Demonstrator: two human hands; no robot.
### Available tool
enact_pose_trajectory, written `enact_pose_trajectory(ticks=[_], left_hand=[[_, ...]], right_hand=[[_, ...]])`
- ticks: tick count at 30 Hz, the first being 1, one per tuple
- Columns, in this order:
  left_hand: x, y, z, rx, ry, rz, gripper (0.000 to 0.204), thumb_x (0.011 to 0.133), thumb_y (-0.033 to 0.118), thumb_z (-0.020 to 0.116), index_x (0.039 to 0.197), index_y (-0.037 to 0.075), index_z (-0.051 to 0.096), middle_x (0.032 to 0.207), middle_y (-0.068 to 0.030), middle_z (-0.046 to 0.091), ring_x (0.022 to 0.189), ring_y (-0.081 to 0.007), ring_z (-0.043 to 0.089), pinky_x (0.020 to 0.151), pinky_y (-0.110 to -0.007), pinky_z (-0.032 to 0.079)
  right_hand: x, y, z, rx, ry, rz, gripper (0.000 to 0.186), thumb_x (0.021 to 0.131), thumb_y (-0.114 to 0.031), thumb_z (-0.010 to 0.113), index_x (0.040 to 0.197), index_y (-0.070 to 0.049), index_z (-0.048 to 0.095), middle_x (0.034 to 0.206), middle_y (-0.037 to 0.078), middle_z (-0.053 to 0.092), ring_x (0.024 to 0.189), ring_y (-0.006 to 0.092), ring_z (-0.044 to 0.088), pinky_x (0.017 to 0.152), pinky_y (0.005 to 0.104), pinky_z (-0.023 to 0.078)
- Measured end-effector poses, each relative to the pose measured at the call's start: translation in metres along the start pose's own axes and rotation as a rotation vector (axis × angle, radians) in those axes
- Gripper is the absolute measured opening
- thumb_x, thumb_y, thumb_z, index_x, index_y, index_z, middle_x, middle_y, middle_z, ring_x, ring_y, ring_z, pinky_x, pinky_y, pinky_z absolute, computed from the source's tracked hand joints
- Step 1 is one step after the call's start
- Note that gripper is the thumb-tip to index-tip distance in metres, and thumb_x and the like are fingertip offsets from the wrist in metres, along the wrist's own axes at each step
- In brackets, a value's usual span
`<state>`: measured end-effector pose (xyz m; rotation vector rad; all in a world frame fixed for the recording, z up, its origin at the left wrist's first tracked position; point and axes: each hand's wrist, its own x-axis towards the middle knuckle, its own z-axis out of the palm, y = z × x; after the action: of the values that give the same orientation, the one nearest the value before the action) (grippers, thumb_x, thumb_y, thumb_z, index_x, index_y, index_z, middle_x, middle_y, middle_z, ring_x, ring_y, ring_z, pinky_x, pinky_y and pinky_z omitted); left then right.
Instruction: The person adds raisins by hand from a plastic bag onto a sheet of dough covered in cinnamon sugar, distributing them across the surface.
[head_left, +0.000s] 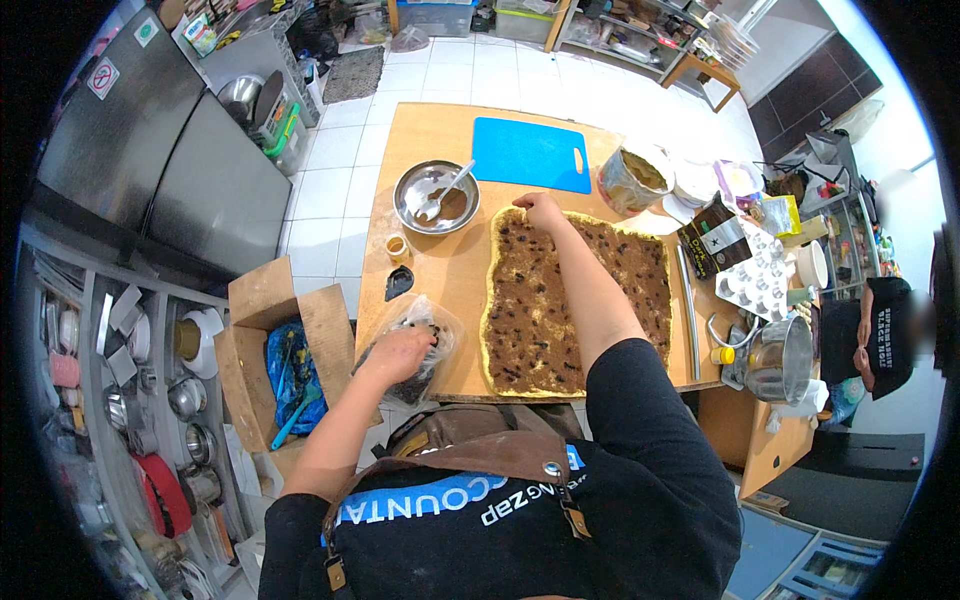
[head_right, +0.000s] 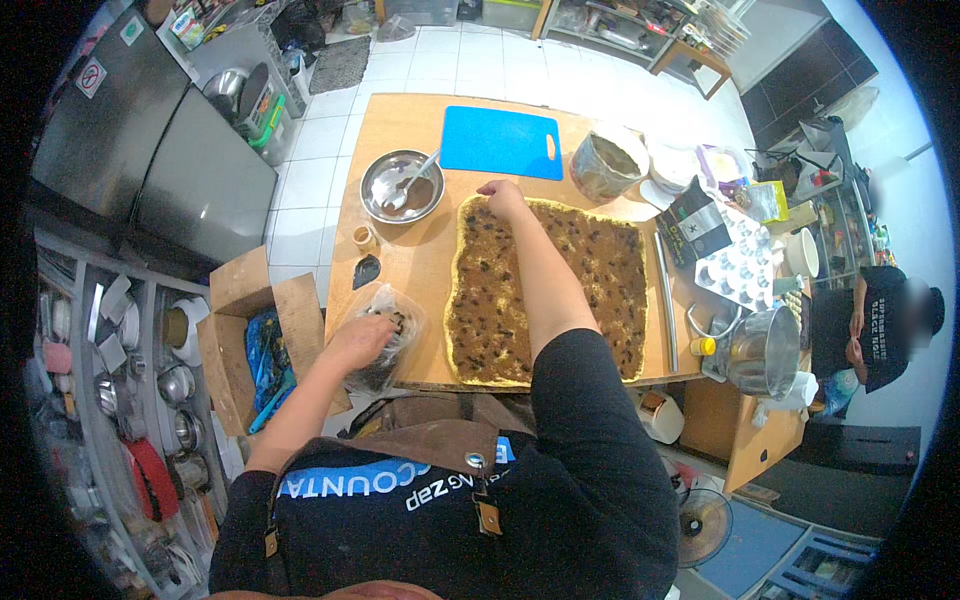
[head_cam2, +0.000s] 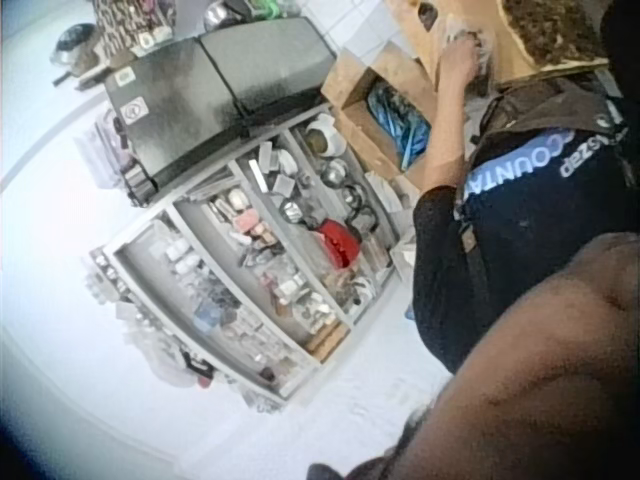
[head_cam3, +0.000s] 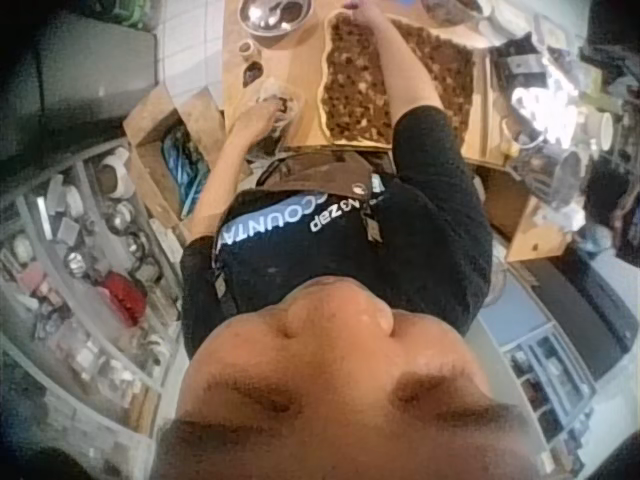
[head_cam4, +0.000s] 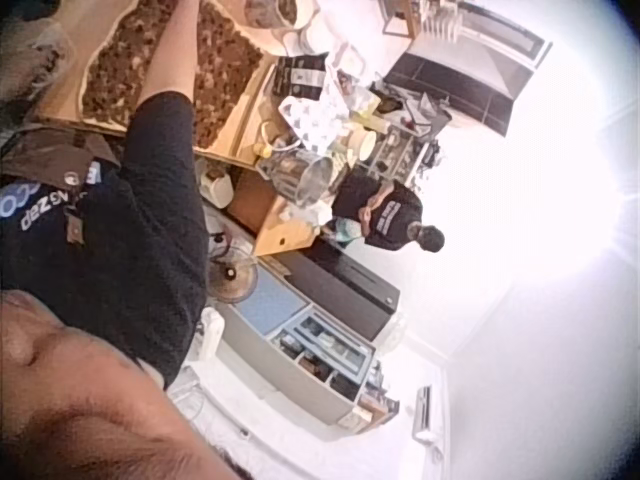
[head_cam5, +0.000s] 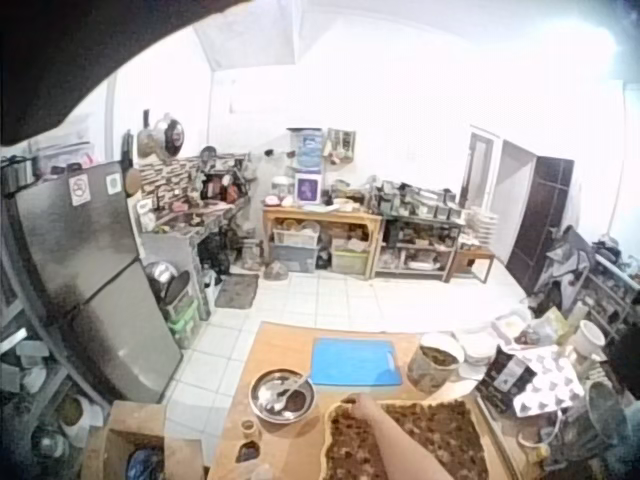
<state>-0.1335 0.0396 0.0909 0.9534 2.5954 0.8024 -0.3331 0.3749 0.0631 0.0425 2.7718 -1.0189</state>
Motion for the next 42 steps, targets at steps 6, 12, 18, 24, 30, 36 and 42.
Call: enact_pose_trajectory(ticks=[6, 12, 18, 24, 30, 36, 42], left_hand=[[0.023, -0.022, 0.026, 0.283, -0.192, -0.109, 0.015, 0.075, 0.008, 0.055, 0.088, 0.004, 0.060, 0.090, -0.0149, 0.061, 0.084, -0.0316, 0.060, 0.073, -0.039, 0.049], [0.040, -0.011, 0.026, 0.301, -0.140, -0.110, 0.027, 0.069, 0.018, 0.066, 0.093, 0.007, 0.058, 0.091, -0.0139, 0.061, 0.084, -0.0307, 0.060, 0.070, -0.040, 0.049], [0.038, -0.012, 0.039, 0.261, -0.171, -0.174, 0.036, 0.066, 0.018, 0.069, 0.098, 0.006, 0.056, 0.094, -0.0152, 0.056, 0.092, -0.0343, 0.055, 0.078, -0.041, 0.045], [0.048, -0.023, 0.040, 0.209, -0.113, -0.036, 0.033, 0.066, 0.018, 0.067, 0.097, 0.007, 0.061, 0.092, -0.0144, 0.059, 0.091, -0.0317, 0.058, 0.077, -0.039, 0.047], [0.068, -0.024, 0.021, 0.496, -0.665, -0.112, 0.035, 0.062, 0.030, 0.071, 0.086, 0.005, 0.066, 0.090, -0.0143, 0.064, 0.087, -0.0284, 0.061, 0.076, -0.038, 0.049], [0.076, -0.031, 0.034, 0.441, -0.839, -0.046, 0.036, 0.054, 0.028, 0.073, 0.080, 0.003, 0.066, 0.090, -0.0160, 0.065, 0.085, -0.0294, 0.062, 0.077, -0.037, 0.049], [0.063, 0.015, 0.016, 0.537, -0.700, -0.102, 0.052, 0.056, 0.021, 0.072, 0.102, 0.003, 0.058, 0.104, -0.0169, 0.060, 0.096, -0.0293, 0.058, 0.082, -0.037, 0.049]], right_hand=[[-0.017, 0.001, -0.032, 0.079, -0.034, 0.217, 0.042, 0.075, 0.006, 0.044, 0.108, -0.012, 0.063, 0.106, 0.014, 0.062, 0.084, 0.0233, 0.063, 0.069, 0.0349, 0.050], [-0.050, 0.088, -0.068, -0.091, 0.303, 0.080, 0.032, 0.076, -0.004, 0.053, 0.105, -0.013, 0.065, 0.088, 0.016, 0.065, 0.083, 0.0245, 0.062, 0.073, 0.0357, 0.047], [-0.086, 0.082, -0.093, 0.028, 0.419, 0.242, 0.022, 0.077, -0.020, 0.063, 0.097, -0.009, 0.067, 0.087, 0.013, 0.065, 0.081, 0.0227, 0.062, 0.073, 0.0334, 0.047], [-0.150, 0.123, -0.081, 0.109, 0.565, 0.184, 0.023, 0.080, -0.020, 0.061, 0.096, -0.004, 0.065, 0.084, 0.010, 0.066, 0.076, 0.0164, 0.061, 0.069, 0.0290, 0.047], [-0.252, 0.116, -0.045, 0.270, 0.504, 0.285, 0.021, 0.081, -0.016, 0.059, 0.097, -0.002, 0.064, 0.083, 0.010, 0.065, 0.077, 0.0163, 0.060, 0.071, 0.0290, 0.046], [-0.322, 0.113, -0.010, 0.561, 0.573, 0.339, 0.013, 0.083, -0.012, 0.059, 0.092, -0.003, 0.065, 0.069, -0.004, 0.055, 0.063, 0.0042, 0.047, 0.056, 0.0204, 0.038], [-0.354, 0.109, 0.007, 0.678, 0.644, 0.413, 0.014, 0.084, -0.012, 0.059, 0.092, -0.002, 0.064, 0.079, 0.001, 0.062, 0.071, 0.0077, 0.055, 0.066, 0.0230, 0.044]])
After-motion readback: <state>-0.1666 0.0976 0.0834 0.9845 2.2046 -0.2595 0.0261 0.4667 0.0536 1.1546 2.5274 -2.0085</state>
